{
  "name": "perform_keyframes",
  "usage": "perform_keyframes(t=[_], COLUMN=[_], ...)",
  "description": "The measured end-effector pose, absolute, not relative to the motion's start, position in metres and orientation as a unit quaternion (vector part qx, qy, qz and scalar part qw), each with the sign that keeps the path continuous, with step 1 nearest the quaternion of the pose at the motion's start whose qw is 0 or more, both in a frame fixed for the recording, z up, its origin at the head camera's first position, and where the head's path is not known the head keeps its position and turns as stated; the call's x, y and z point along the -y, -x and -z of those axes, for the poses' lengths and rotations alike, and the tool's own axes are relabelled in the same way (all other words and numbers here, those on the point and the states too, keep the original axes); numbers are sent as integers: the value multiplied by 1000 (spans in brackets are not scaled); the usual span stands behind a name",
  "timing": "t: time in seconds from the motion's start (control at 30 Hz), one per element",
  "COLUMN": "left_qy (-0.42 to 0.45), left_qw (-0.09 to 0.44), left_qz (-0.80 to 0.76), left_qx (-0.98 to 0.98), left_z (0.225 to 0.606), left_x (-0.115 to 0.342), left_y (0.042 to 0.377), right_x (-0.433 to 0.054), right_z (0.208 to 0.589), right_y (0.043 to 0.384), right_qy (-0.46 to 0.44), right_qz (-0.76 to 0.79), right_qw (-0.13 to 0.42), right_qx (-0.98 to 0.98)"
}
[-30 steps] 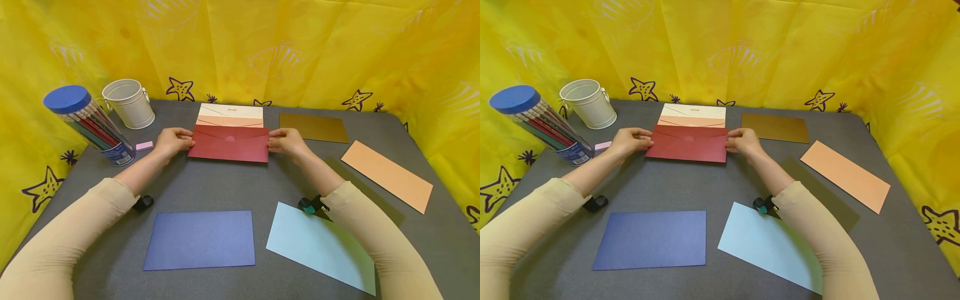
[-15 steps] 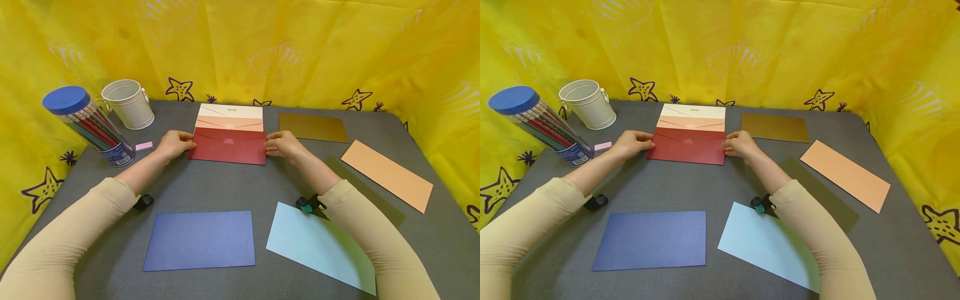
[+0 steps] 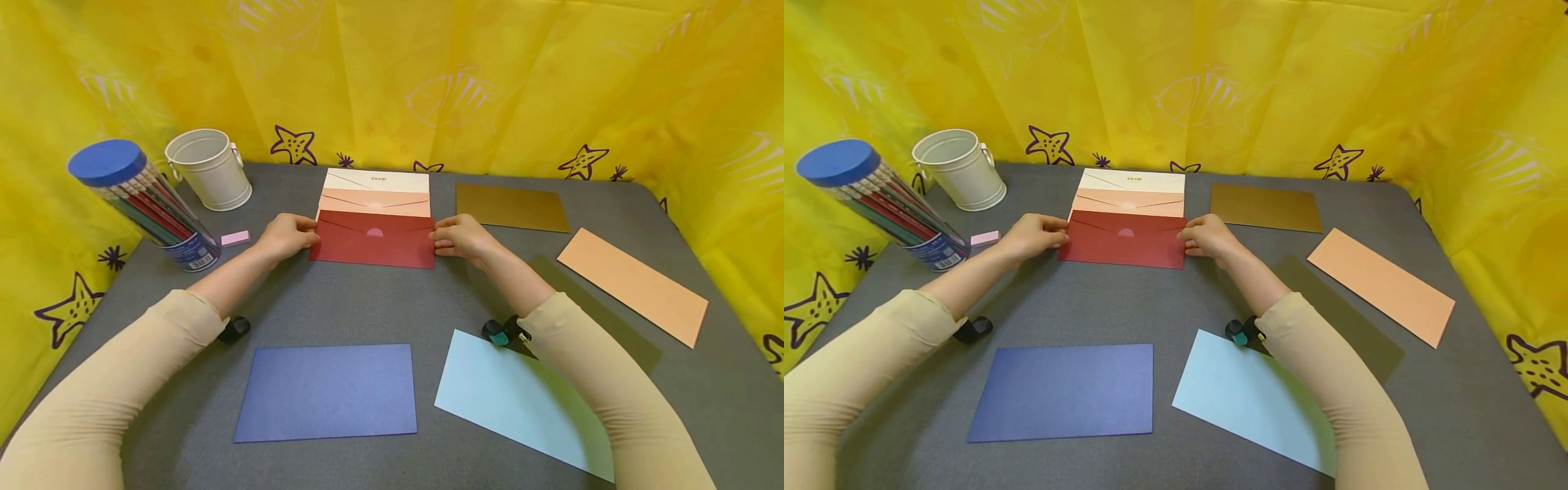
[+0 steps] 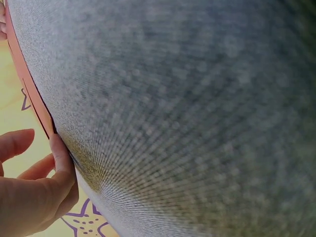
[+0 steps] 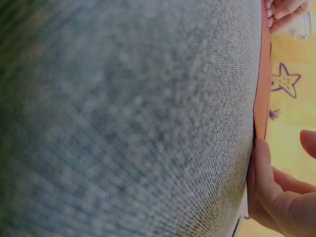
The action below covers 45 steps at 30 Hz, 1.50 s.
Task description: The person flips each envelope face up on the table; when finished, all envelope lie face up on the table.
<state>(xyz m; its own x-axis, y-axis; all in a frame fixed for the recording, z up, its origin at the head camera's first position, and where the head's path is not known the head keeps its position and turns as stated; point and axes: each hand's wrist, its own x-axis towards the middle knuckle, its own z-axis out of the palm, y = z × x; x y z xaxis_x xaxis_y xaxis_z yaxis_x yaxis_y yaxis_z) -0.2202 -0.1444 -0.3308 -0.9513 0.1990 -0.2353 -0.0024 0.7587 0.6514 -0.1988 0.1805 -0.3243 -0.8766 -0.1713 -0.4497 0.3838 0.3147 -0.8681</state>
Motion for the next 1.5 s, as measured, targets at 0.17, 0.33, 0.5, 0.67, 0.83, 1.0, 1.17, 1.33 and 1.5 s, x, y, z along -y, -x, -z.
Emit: perform_keyframes(t=[0.17,0.33,0.5,0.67,0.83,1.0,1.17,1.33,1.5], left_qy=[-57,-61,-71,-98,-138,-213,-303,-370,-402], left_qw=[147,144,152,145,148,158,199,248,279], left_qz=[-346,-345,-328,-310,-300,-295,-285,-247,-210], left_qx=[-925,-925,-929,-934,-932,-918,-887,-861,-846], left_z=[330,330,328,321,314,311,310,308,310], left_x=[144,144,144,142,133,116,94,78,71], left_y=[220,219,219,218,213,197,169,141,125], right_x=[-180,-179,-179,-180,-182,-182,-178,-172,-167], right_z=[325,325,326,321,316,315,313,314,316], right_y=[199,199,198,196,191,182,167,154,143], right_qy=[-65,-62,-57,-49,-25,24,99,159,187], right_qz=[574,569,560,562,554,515,469,443,428], right_qw=[239,240,239,235,232,238,253,269,299], right_qx=[-781,-784,-791,-792,-799,-823,-840,-840,-832])
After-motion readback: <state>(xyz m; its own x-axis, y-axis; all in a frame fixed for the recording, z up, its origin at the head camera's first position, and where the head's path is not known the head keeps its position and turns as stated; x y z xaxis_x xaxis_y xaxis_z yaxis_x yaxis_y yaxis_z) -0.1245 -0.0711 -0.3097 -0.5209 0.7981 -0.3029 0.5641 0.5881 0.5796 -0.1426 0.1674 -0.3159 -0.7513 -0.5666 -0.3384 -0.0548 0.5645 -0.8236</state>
